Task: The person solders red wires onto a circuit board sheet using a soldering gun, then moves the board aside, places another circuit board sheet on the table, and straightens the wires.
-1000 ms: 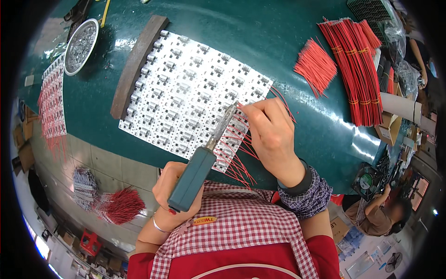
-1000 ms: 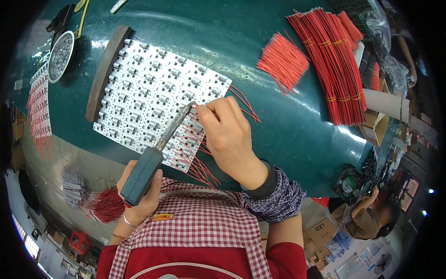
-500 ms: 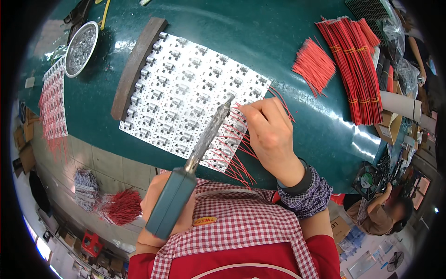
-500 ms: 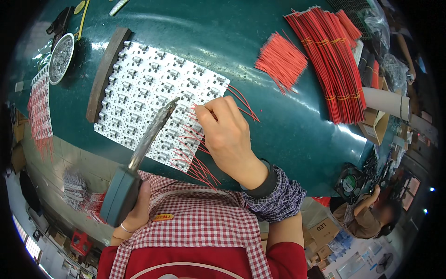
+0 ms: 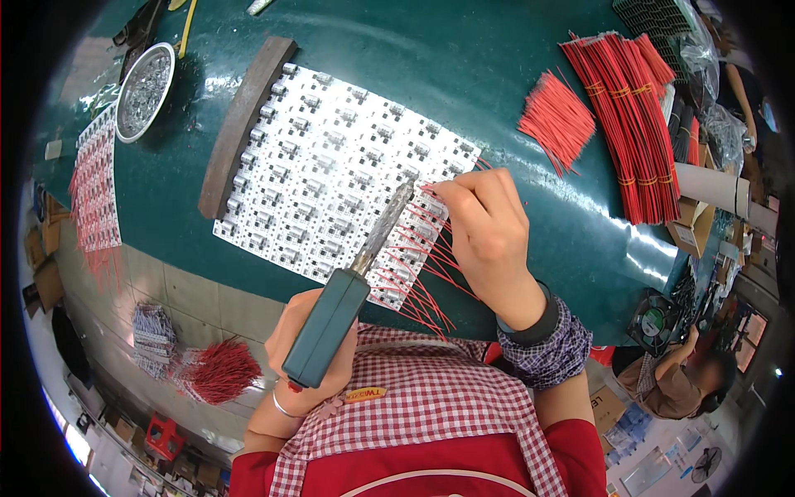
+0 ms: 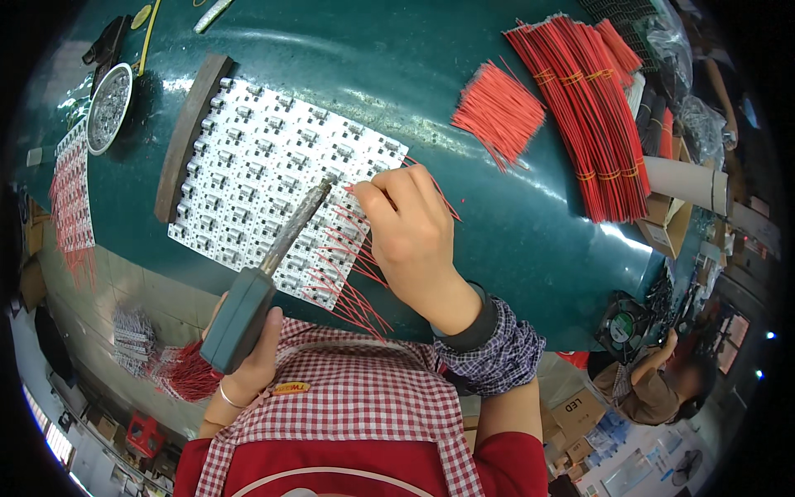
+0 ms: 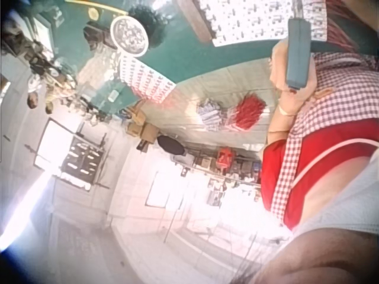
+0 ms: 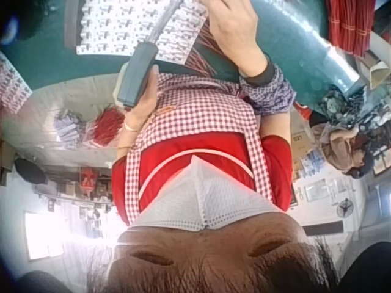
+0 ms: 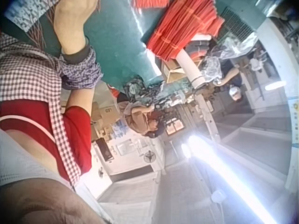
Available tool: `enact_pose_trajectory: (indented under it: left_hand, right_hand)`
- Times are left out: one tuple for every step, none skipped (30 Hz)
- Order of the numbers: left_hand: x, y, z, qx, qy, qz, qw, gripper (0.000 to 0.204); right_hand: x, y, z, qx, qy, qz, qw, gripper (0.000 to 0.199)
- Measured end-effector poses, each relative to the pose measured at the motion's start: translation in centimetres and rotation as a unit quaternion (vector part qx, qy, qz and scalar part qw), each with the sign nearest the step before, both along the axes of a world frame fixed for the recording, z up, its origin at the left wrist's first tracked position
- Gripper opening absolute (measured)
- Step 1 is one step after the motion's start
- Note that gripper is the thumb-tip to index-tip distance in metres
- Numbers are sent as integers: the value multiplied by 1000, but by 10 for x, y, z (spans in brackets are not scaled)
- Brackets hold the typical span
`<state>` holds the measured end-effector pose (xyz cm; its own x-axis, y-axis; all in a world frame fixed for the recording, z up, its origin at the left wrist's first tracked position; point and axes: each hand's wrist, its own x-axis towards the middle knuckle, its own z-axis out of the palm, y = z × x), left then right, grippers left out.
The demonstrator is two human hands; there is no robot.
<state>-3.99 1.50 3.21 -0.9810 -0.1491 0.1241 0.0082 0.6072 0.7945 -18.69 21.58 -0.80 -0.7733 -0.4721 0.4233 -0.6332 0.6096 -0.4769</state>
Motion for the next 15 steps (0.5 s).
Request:
enact_pose_trajectory:
  left_hand:
    - [-1, 0, 0, 0, 0, 0, 1000, 21]
    - [-1, 0, -1, 14, -19, -1, 1000, 21]
    - [-1, 0, 0, 27, -37, -2, 999, 22]
    - [-2, 1, -1, 27, -38, -1, 999, 22]
    - [-3, 1, -1, 31, -27, 1, 999, 22]
    - [-4, 2, -1, 35, -16, 3, 999, 23]
    - [-5, 2, -1, 35, -16, 3, 999, 23]
    - [-5, 2, 0, 41, -26, 1, 999, 24]
    - [-6, 2, 0, 46, -36, 0, 998, 24]
    - [-6, 3, -1, 46, -36, -1, 998, 24]
    - [-6, 4, -3, 57, -33, 3, 998, 24]
    - [-6, 4, -4, 68, -29, 8, 997, 24]
    - [-6, 4, -4, 67, -29, 8, 997, 24]
    - [-6, 4, -4, 64, -32, 9, 997, 23]
    - [-6, 4, -3, 61, -35, 9, 997, 23]
  right_hand:
    - [0, 0, -1, 3, -9, 2, 1000, 26]
    - [0, -1, -1, 4, -9, 2, 1000, 26]
    - [0, -1, 0, 3, -14, 4, 1000, 26]
    - [0, -2, 0, 3, -18, 5, 1000, 26]
    - [-1, -2, 1, 3, -19, 5, 1000, 26]
    - [-1, -1, 1, 1, -21, 9, 1000, 27]
    - [-1, -1, 0, -1, -23, 12, 1000, 27]
    - [-2, -1, 0, -1, -23, 12, 1000, 27]
    - [-2, 0, 0, -2, -24, 13, 1000, 27]
    - [-2, 0, -1, -3, -25, 14, 1000, 27]
    - [-2, 0, 0, -3, -25, 14, 1000, 27]
    - [-2, -1, 1, 1, -29, 15, 999, 28]
    - [-2, -1, 1, 4, -32, 16, 999, 28]
    - [-2, -2, 1, 3, -32, 16, 999, 28]
    - [-3, -2, 1, 1, -29, 18, 999, 28]
